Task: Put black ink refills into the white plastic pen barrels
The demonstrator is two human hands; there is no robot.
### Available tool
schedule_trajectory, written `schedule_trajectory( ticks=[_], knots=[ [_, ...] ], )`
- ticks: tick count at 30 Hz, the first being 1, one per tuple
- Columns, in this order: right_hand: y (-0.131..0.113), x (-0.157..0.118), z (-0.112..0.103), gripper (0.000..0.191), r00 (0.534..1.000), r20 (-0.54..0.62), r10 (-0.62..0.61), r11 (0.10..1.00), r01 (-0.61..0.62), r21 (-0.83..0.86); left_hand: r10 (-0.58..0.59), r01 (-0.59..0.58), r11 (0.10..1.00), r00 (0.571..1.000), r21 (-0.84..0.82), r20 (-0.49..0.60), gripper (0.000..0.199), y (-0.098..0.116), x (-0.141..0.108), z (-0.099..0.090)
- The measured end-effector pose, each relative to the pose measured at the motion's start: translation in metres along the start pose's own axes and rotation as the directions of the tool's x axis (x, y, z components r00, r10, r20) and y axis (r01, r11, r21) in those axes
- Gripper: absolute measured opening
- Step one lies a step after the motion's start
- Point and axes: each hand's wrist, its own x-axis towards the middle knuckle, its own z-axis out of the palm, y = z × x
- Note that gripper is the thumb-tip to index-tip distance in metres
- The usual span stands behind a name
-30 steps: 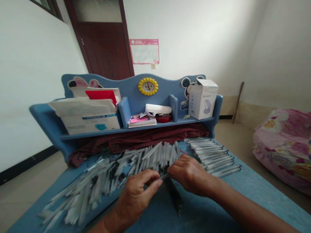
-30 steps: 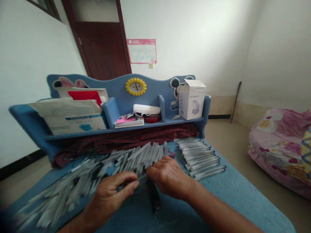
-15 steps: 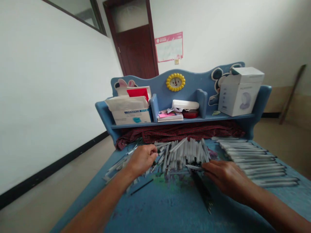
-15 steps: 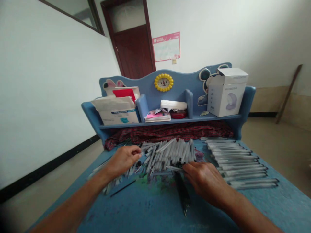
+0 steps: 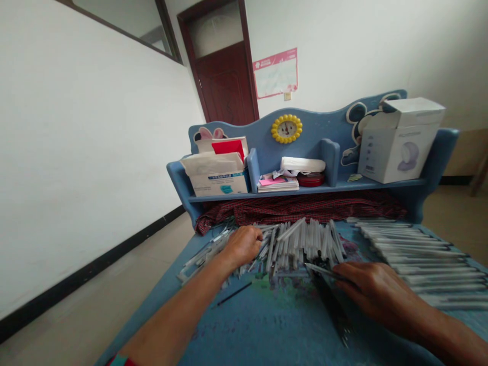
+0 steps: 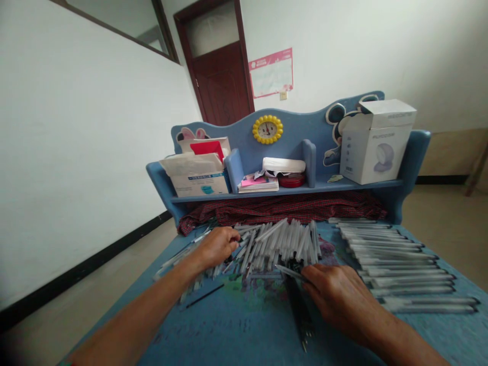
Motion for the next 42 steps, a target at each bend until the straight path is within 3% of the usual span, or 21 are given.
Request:
schedule_trajectory(
  ticks=[9, 14, 20, 25, 27, 30, 32, 36, 42],
  knots=[
    [0.001, 0.000, 0.000, 0.018, 1.000, 0.009, 0.013, 1.000, -0.013, 0.014, 0.023, -0.044, 0.941, 0.998, 0.337, 0.065, 0.019, 0.011, 0.017, 0.021],
    [-0.002, 0.001, -0.002, 0.017, 0.999, 0.020, 0.028, 0.999, -0.029, 0.031, -0.010, -0.028, 0.923, 0.995, 0.384, 0.097, 0.020, 0.012, 0.020, 0.024],
    [-0.004, 0.001, -0.007, 0.019, 0.999, -0.029, 0.016, 0.997, -0.014, 0.073, -0.008, -0.024, 0.943, 0.996, 0.332, 0.093, 0.016, 0.008, 0.017, 0.012],
    [-0.003, 0.003, -0.007, 0.020, 0.996, -0.071, 0.045, 0.997, -0.040, 0.072, 0.061, -0.070, 0.981, 0.997, 0.182, 0.052, 0.009, 0.009, 0.007, -0.006],
    [-0.002, 0.004, -0.006, 0.021, 0.994, -0.096, 0.055, 0.997, -0.049, 0.066, 0.081, -0.079, 0.996, 0.996, -0.046, 0.044, 0.005, 0.015, 0.001, -0.009],
    [-0.002, 0.006, -0.004, 0.021, 0.990, -0.117, 0.077, 0.996, -0.071, 0.056, 0.071, -0.002, 0.870, 0.990, -0.493, 0.122, 0.005, 0.026, -0.008, -0.004],
    [-0.002, 0.007, -0.003, 0.020, 0.990, -0.111, 0.082, 0.996, -0.076, 0.057, 0.089, 0.071, 0.750, 0.974, -0.658, 0.207, 0.009, 0.032, -0.013, 0.004],
    [-0.003, 0.008, -0.001, 0.019, 0.993, -0.086, 0.075, 0.996, -0.070, 0.054, 0.142, 0.147, 0.607, 0.947, -0.781, 0.288, 0.014, 0.039, -0.019, 0.015],
    [-0.004, 0.006, 0.001, 0.018, 0.997, -0.063, 0.036, 0.998, -0.033, 0.054, 0.156, 0.152, 0.596, 0.941, -0.788, 0.300, 0.014, 0.041, -0.023, 0.016]
  ],
)
